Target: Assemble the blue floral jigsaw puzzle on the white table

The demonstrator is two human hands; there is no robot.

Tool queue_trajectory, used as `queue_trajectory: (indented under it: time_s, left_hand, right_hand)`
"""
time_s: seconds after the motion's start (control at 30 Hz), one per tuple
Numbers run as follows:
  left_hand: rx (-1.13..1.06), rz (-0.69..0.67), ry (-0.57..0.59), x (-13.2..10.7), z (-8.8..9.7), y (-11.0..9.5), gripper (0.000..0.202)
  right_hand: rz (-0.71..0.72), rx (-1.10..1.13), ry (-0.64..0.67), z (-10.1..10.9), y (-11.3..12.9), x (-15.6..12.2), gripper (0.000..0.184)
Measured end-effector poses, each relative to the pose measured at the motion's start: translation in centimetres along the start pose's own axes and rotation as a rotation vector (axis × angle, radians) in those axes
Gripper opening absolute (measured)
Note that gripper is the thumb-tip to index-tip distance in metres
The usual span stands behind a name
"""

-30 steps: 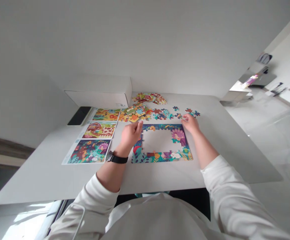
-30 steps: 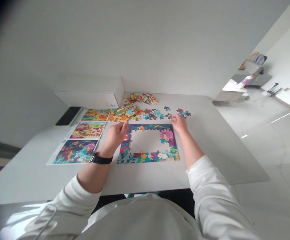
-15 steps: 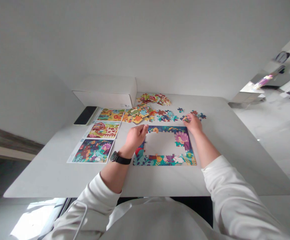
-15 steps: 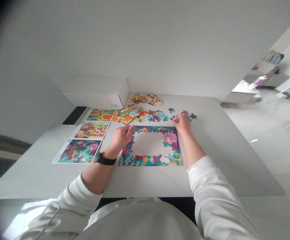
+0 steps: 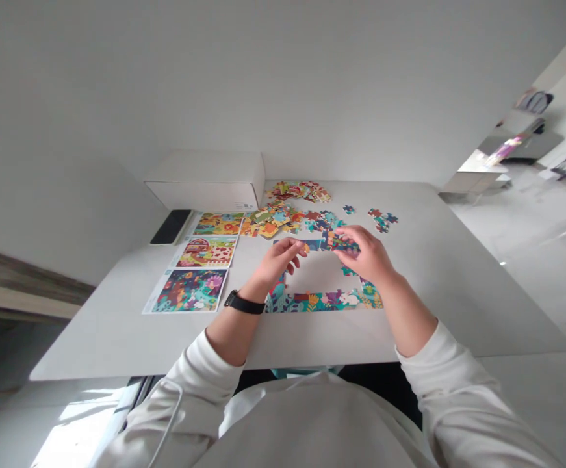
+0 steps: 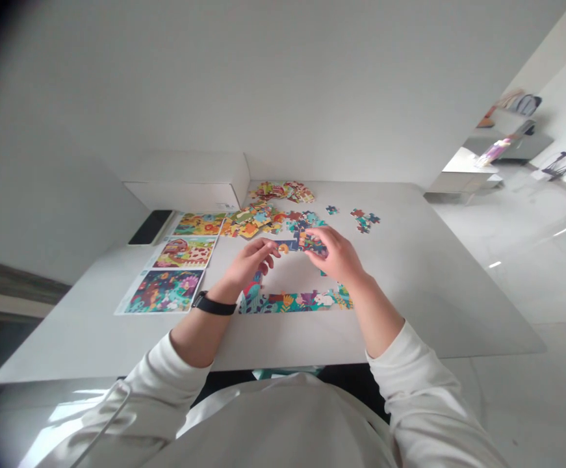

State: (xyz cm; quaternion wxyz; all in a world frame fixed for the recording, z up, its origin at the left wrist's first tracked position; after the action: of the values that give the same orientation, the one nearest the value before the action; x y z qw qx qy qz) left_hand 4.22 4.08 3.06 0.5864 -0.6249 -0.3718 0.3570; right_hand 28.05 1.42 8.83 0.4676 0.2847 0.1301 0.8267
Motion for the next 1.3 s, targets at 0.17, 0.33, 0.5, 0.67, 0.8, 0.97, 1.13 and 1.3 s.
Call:
queue_trajectory:
  time_s: [0.17,0.33,0.5,0.67,0.8,0.97,1.13,1.3]
  left_hand:
    - [-0.058,-0.005,0.135,0.0,-1.6,0.5,0.057]
    - [-0.012,-0.009,0.116,0.6,-2.0,1.8,0.055]
    - [0.037,0.012,0.041,1.1,-1.4,2.6,0.052]
    - [0.069,0.023,0.038,1.2,-1.2,2.8,0.056]
    - [0.118,0.018,0.042,1.1,-1.5,2.4,0.058]
    - [0.201,-0.012,-0.012,1.0,-1.3,2.0,0.058]
    - [0.217,-0.017,-0.060,1.3,-0.7,2.5,0.058]
    - [0.185,-0.014,-0.063,1.2,-0.5,2.4,0.058]
  right_hand:
    - [0.095,-0.005,0.022,-2.4,2.7,-0.7,0.044]
    - [0.184,0.056,-0.016,-4.6,2.2,-0.6,0.044]
    - [0.067,0.237,-0.045,-5.9,-0.3,-0.5,0.046]
    - [-0.158,0.495,0.069,-8.2,-2.8,-0.2,0.029]
    - [-0.213,0.615,0.148,-8.9,-3.0,-0.1,0.032]
    - [-0.220,0.570,0.171,-8.8,-3.0,-0.2,0.027]
    - [-0.136,0.343,0.024,-7.2,-2.8,-0.3,0.027]
    - [0.109,0.119,-0.014,-5.7,-0.3,-0.5,0.037]
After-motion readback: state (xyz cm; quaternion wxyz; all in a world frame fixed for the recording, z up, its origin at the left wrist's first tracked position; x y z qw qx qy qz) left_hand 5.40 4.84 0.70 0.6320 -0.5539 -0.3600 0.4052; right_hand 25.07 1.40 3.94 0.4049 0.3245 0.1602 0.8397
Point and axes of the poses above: each hand's wrist, its own x-axis towards the middle knuckle, its own z-axis out of the back of the hand, y = z × x, the point moved 6 cm from there along x, towards the middle knuckle, and after that the axes turned 10 degrees about y, right-handed, at the moved point
